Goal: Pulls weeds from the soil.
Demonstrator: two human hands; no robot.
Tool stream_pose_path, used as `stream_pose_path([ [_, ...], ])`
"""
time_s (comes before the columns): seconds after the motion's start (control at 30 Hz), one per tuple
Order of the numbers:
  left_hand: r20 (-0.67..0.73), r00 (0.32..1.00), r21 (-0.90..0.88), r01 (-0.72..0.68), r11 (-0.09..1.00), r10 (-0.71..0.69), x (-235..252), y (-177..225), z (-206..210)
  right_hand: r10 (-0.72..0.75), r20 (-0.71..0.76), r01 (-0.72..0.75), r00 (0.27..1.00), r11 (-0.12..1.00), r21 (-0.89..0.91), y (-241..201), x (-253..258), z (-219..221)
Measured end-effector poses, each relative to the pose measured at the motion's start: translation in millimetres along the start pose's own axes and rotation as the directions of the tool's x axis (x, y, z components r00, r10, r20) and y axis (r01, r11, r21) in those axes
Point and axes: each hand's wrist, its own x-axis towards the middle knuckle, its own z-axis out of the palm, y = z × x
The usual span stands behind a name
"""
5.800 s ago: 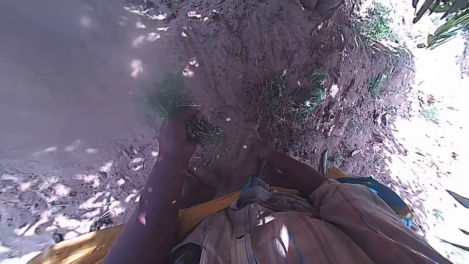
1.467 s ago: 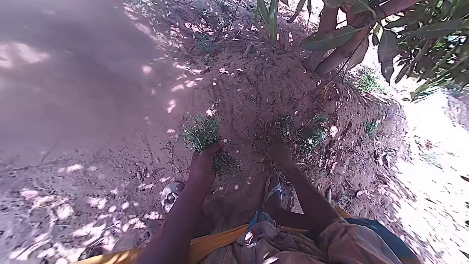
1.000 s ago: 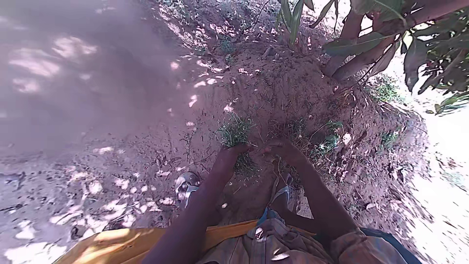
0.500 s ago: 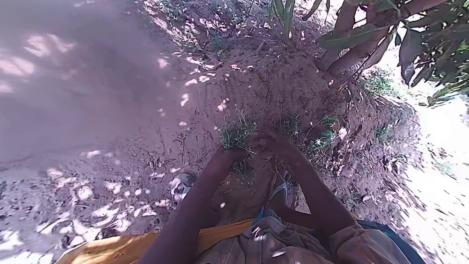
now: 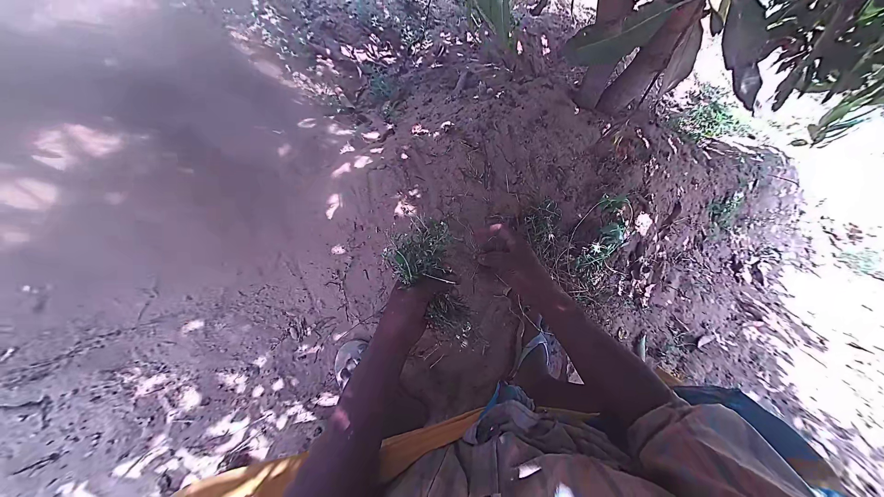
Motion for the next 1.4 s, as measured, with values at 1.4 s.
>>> stream_pose_path([
  [1.4,-0.169,0.983,-0.173,0.040,0.984,-0.070,9.9,-12.1,-1.6,0.232,-0.118,-0.225,0.966,0.516,-0.827,38.9,25.2,-45.6],
])
